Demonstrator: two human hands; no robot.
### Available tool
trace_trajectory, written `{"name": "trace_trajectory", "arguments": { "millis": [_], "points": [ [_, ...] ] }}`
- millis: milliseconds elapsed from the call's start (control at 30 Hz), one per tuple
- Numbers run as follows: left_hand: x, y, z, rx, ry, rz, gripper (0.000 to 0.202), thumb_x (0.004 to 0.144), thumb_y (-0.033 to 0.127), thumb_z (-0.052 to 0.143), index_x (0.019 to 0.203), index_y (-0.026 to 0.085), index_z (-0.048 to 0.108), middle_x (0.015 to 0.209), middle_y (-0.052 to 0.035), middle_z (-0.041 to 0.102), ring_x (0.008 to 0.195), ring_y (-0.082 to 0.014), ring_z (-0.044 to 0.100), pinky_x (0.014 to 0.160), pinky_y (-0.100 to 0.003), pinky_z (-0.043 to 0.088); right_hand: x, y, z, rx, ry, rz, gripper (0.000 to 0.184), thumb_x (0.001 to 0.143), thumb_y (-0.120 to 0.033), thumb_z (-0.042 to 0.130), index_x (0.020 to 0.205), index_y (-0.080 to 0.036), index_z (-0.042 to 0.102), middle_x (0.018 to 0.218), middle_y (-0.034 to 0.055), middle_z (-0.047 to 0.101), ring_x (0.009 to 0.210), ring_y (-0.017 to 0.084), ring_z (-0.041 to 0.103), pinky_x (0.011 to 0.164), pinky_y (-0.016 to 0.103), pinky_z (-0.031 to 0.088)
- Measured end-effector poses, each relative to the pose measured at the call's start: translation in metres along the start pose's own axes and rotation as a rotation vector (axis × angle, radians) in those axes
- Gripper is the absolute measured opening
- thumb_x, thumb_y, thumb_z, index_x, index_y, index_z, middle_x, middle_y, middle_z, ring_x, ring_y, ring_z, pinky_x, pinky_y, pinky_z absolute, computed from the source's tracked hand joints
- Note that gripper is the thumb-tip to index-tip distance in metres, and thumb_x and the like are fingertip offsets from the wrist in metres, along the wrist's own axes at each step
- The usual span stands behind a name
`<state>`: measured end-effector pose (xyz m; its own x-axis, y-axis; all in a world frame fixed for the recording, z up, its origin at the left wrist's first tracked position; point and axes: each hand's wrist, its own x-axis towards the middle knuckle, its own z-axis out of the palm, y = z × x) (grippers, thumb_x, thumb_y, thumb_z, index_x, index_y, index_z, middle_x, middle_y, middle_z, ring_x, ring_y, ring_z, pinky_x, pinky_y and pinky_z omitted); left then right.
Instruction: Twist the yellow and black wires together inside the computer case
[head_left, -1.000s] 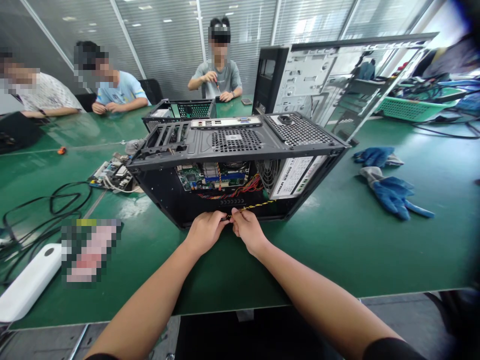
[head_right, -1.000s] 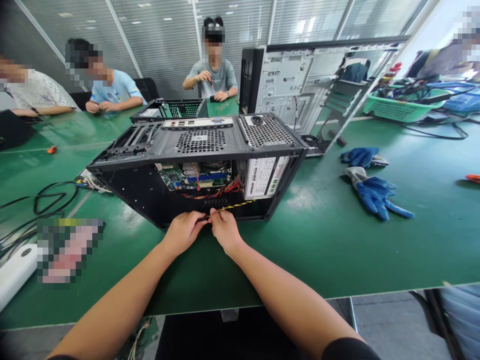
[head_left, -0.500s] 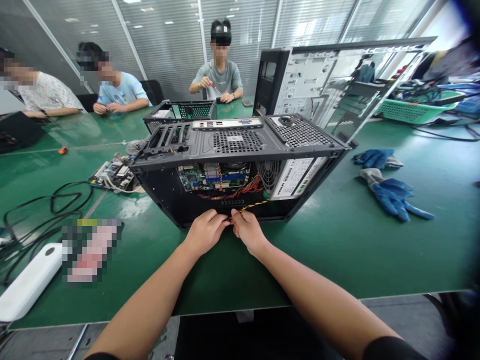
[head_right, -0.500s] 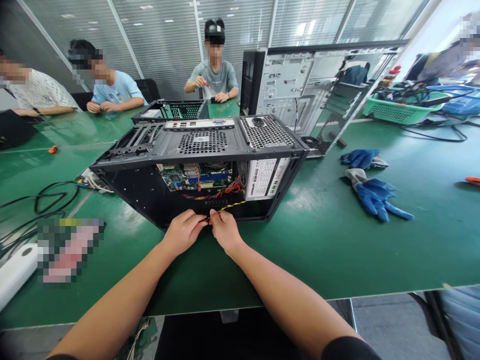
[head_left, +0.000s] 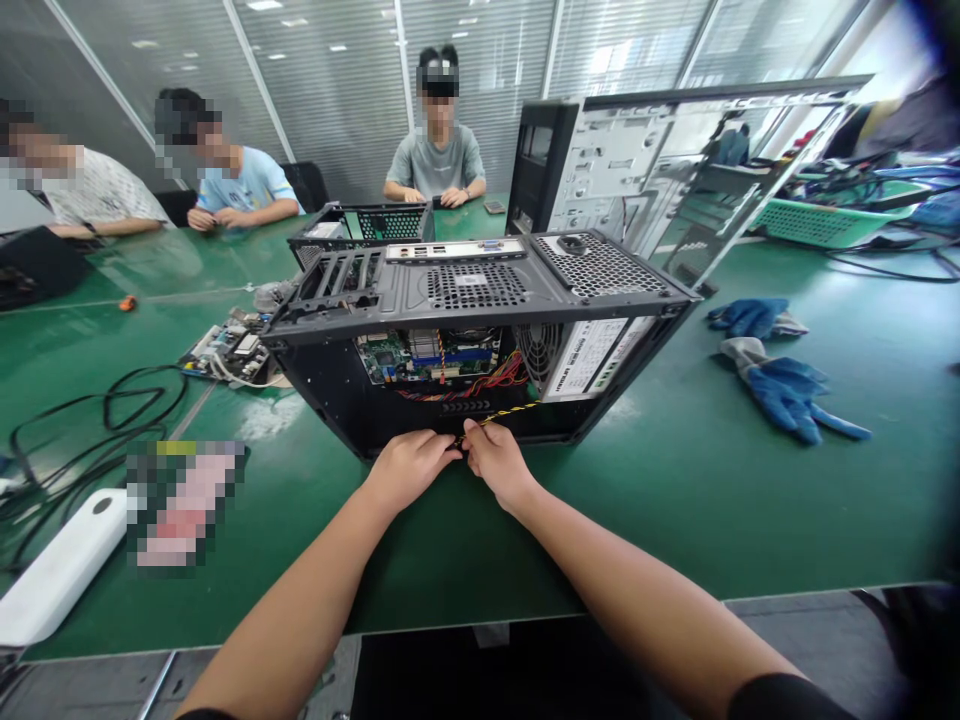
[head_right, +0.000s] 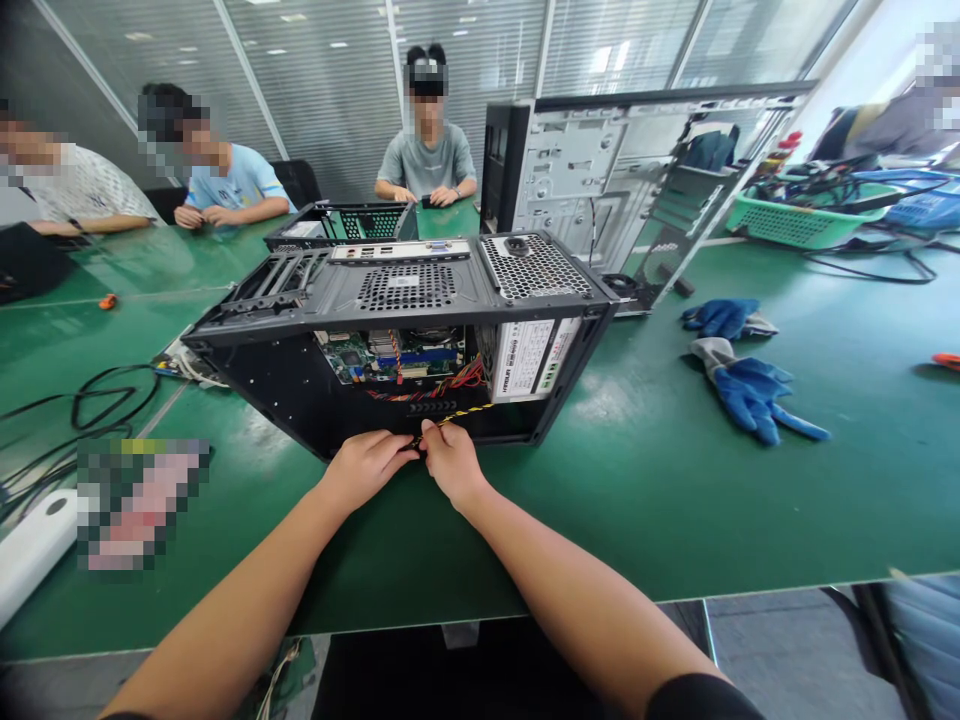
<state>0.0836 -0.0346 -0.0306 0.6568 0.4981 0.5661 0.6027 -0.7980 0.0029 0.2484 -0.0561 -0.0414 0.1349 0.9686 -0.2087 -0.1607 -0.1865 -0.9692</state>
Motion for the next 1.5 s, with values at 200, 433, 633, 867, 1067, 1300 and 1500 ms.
{"name": "trace_trajectory", "arguments": {
  "millis": [200,433,633,867,1067,1300,1500],
  "points": [
    [0.0018,0.0033,-0.0027,-0.028,-0.026,-0.027,0.031,0.103,0.035,0.047,0.092,0.015,0.068,0.074,-0.0042,0.066,0.064,-0.0157,0.064,0.061,-0.028,0.054,-0.0025,-0.0018,0.0009,0.012,-0.014,-0.012,0.049,0.079,-0.065,0.063,0.063,-0.021,0.051,0.041,-0.0069,0.039,0.037,0.010,0.038,0.040,0.025,0.029],
    [0.0057,0.0077,-0.0040,-0.113,-0.055,-0.120,0.024,0.102,0.028,0.047,0.094,0.015,0.065,0.079,-0.0054,0.063,0.070,-0.0174,0.061,0.066,-0.030,0.054,-0.0030,-0.0016,0.0006,-0.019,-0.027,-0.060,0.047,0.081,-0.063,0.061,0.063,-0.020,0.052,0.042,-0.0062,0.041,0.039,0.010,0.039,0.041,0.025,0.030],
    [0.0053,0.0057,-0.0026,-0.064,-0.013,-0.112,0.022,0.102,0.027,0.047,0.096,0.016,0.065,0.088,-0.0081,0.064,0.078,-0.0198,0.061,0.070,-0.032,0.054,-0.0030,-0.0024,0.0012,0.000,-0.025,-0.050,0.046,0.080,-0.063,0.061,0.064,-0.021,0.052,0.041,-0.0068,0.040,0.038,0.010,0.039,0.041,0.025,0.030],
    [0.0058,0.0050,-0.0017,-0.067,-0.030,-0.104,0.023,0.103,0.027,0.044,0.095,0.017,0.064,0.085,-0.0071,0.065,0.077,-0.0201,0.059,0.070,-0.033,0.052,-0.0043,-0.0039,0.0008,0.002,-0.030,-0.036,0.047,0.079,-0.064,0.061,0.063,-0.021,0.052,0.041,-0.0067,0.040,0.037,0.010,0.039,0.040,0.025,0.029],
    [0.0039,0.0041,0.0020,-0.149,-0.089,-0.154,0.023,0.103,0.025,0.042,0.094,0.018,0.062,0.079,-0.0056,0.065,0.075,-0.0203,0.059,0.070,-0.033,0.051,-0.0042,-0.0019,0.0004,-0.012,-0.040,-0.054,0.047,0.080,-0.064,0.061,0.063,-0.021,0.052,0.042,-0.0065,0.041,0.038,0.011,0.040,0.041,0.026,0.030],
    [0.0036,0.0052,0.0016,-0.160,-0.062,-0.132,0.020,0.103,0.023,0.042,0.101,0.017,0.061,0.081,-0.0056,0.066,0.074,-0.0198,0.059,0.070,-0.033,0.050,-0.0046,-0.0031,0.0001,-0.014,-0.038,-0.051,0.047,0.079,-0.064,0.062,0.064,-0.021,0.053,0.042,-0.0062,0.041,0.039,0.011,0.040,0.042,0.026,0.031],
    [0.0042,0.0071,-0.0004,-0.140,-0.037,-0.140,0.019,0.103,0.023,0.043,0.099,0.018,0.061,0.081,-0.0058,0.067,0.075,-0.0196,0.059,0.070,-0.033,0.050,-0.0057,-0.0050,0.0001,-0.017,-0.036,-0.052,0.046,0.079,-0.064,0.062,0.063,-0.021,0.053,0.041,-0.0061,0.042,0.039,0.011,0.040,0.042,0.025,0.032]
  ]
}}
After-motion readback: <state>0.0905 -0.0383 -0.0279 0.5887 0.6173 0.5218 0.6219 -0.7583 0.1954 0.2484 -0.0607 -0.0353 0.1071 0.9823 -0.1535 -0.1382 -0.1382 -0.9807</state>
